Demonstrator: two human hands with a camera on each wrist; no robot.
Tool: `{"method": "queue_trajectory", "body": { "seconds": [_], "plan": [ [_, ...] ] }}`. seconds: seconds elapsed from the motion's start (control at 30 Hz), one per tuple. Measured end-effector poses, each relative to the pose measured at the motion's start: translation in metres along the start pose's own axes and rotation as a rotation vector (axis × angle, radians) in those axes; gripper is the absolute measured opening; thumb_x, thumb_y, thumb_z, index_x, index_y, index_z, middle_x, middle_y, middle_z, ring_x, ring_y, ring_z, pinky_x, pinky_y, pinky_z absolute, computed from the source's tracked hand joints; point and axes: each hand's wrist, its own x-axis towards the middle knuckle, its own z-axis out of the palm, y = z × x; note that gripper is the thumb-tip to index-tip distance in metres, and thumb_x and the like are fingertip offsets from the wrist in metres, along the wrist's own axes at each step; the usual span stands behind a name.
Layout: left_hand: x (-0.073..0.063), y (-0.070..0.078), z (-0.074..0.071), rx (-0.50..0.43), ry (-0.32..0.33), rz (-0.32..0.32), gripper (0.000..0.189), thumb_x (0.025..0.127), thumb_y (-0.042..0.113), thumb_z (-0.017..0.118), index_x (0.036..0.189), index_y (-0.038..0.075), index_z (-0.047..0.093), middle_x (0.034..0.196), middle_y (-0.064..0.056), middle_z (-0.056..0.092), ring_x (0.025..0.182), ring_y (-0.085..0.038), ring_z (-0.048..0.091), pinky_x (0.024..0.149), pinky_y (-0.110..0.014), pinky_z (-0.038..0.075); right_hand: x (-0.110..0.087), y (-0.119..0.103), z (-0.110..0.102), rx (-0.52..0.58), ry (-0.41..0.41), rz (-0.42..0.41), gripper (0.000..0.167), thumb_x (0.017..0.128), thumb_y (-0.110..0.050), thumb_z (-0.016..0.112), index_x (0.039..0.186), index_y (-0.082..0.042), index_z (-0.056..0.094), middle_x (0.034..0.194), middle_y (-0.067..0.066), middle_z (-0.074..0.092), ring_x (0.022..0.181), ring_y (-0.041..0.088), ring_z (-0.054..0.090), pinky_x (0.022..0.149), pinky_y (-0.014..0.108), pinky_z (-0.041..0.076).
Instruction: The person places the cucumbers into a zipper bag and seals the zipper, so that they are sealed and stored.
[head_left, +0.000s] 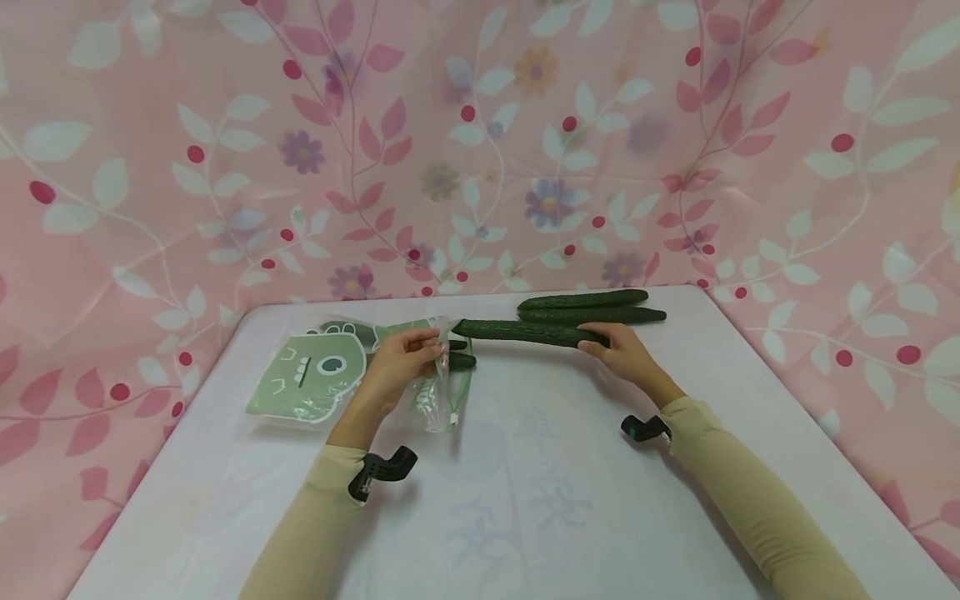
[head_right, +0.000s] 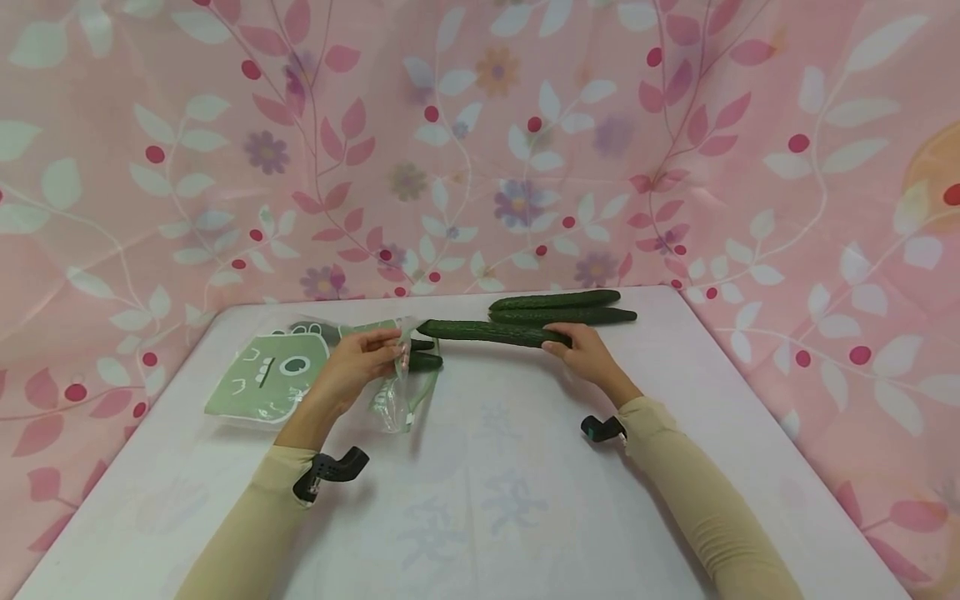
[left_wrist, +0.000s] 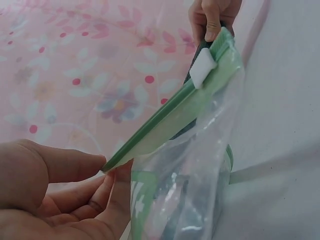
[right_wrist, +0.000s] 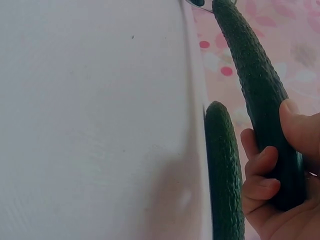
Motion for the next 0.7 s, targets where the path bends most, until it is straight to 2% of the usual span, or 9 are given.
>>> {"method": "queue_trajectory", "body": {
  "seconds": [0.2,0.27,0.4,0.7],
  "plan": [
    [-0.002,0.003,0.001,-0.007,0.008,0.006,0.042,0.102,0.001,0.065,0.142,-0.008,0.057,0.117,-0.015,0.062,0.095,-0.015,0.065,0.092,-0.040,0.057,-0.002,-0.004,0.004,0.040,-0.021,-0.004,0.043,0.103,-0.020,0.069,0.139,0.004,0.063,0.082,0.008,0.057,0.062,0.016,0.036,0.074,0.044,0.039],
    [-0.004,0.004,0.001,-0.006,0.011,0.003,0.042,0.102,0.001,0.065,0.142,-0.008,0.057,0.117,-0.016,0.062,0.095,-0.015,0.065,0.093,-0.041,0.057,-0.001,-0.007,0.006,0.045,-0.025,-0.016,0.043,0.103,-0.019,0.070,0.139,0.004,0.063,0.082,0.008,0.058,0.062,0.018,0.036,0.074,0.045,0.039],
    [-0.005,0.004,0.001,-0.008,0.016,-0.002,0.042,0.102,0.001,0.065,0.142,-0.008,0.057,0.116,-0.015,0.061,0.094,-0.015,0.064,0.091,-0.038,0.058,0.001,-0.015,0.011,0.047,-0.026,-0.044,0.042,0.102,-0.019,0.071,0.137,0.003,0.065,0.075,0.004,0.053,0.059,0.016,0.034,0.074,0.044,0.039],
    [-0.005,0.006,0.001,-0.020,0.015,-0.001,0.041,0.102,0.001,0.065,0.141,-0.007,0.058,0.113,-0.013,0.062,0.092,-0.015,0.065,0.093,-0.043,0.057,0.006,-0.026,0.021,0.074,-0.042,-0.066,0.043,0.102,-0.020,0.071,0.138,0.003,0.065,0.061,-0.003,0.036,0.052,0.010,0.027,0.067,0.039,0.038]
  ]
}}
